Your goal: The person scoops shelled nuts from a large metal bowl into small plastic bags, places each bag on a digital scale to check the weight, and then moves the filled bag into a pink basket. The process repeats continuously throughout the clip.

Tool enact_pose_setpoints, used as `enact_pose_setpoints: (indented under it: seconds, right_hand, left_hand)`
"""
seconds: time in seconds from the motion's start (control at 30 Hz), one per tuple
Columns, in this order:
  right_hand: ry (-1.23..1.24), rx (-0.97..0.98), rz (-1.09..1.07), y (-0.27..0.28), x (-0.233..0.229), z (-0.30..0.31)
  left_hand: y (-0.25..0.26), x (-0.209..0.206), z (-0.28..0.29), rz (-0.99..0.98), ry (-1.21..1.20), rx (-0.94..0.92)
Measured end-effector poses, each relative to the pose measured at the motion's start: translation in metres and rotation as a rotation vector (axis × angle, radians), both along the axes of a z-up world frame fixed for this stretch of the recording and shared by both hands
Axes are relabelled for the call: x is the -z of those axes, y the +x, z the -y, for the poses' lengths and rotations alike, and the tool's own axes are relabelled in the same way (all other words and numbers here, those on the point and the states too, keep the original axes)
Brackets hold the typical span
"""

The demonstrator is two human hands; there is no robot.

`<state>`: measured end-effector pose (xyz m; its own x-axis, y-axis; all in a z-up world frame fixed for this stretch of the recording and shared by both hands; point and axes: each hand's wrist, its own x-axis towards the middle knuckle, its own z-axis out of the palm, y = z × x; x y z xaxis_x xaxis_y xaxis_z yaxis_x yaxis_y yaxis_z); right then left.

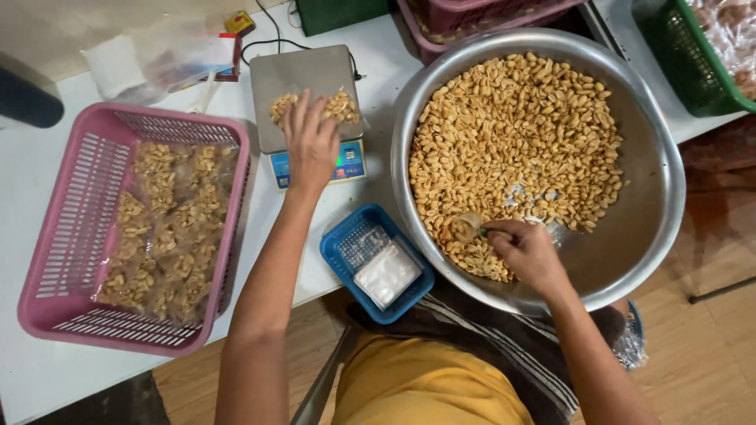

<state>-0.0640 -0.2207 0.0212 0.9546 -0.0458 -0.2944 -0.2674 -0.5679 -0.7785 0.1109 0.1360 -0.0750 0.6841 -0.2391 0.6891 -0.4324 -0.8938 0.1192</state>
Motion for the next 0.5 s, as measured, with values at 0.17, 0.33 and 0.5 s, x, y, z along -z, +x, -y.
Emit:
enact_pose_setpoints:
  seconds: [0.17,0.33,0.5]
  right_hand:
    - [0.115,0.052,-0.010,-0.006,0.003,0.007]
    - [0.180,0.027,0.119,0.005,0.005,0.025]
    - [-0.014,0.026,0.213,0.007,-0.025,0.007]
  left_hand:
    - [0.004,-0.033,0.002,-0.257,-0.746,0.056]
    - [-0.057,-0.083,0.049,-0.707,-1.412,0.353]
    - [-0.101,-0.067,0.080,-1.117,-1.364,0.887]
